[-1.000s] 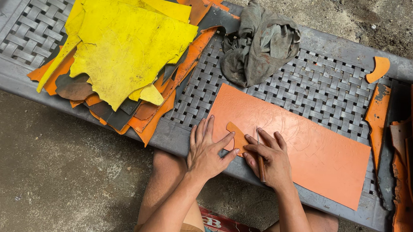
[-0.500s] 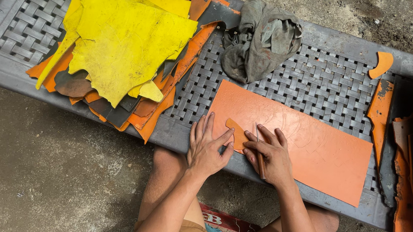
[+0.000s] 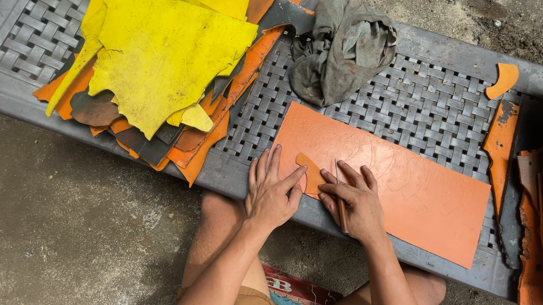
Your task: The person uses a small knife to cut shapes from an orange plastic sheet placed on a woven plastic bench. They repeatedly position a small template on the sheet, trace around it, and cut out the shape, then move the template to a new spot and repeat the process.
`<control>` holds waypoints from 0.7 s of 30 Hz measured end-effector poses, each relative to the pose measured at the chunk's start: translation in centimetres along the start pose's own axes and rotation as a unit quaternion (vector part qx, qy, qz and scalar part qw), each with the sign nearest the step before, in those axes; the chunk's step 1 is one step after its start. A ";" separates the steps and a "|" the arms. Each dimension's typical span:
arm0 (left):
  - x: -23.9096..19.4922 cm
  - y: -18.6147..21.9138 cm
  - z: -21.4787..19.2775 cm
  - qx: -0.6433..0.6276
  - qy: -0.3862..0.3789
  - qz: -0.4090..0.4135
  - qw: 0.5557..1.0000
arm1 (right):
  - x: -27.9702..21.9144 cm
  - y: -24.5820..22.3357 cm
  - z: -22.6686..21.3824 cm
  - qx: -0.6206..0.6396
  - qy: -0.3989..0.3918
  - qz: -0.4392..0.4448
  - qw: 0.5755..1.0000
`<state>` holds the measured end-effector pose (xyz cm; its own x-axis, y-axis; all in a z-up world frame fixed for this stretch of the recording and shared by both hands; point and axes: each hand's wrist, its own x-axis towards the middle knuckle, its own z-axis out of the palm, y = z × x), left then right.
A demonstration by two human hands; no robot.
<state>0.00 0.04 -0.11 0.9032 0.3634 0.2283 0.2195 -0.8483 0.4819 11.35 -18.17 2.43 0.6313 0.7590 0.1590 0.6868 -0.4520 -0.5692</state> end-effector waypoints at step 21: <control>1.9 2.3 -2.0 0.044 -0.126 -0.083 0.988 | -0.1 -0.1 -0.2 -0.005 -0.009 -0.010 1.000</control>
<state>1.51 -0.46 3.16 0.9130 0.4019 -0.0706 0.3930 -0.8194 0.4173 11.27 -18.32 2.58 0.6109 0.7762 0.1559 0.7030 -0.4413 -0.5578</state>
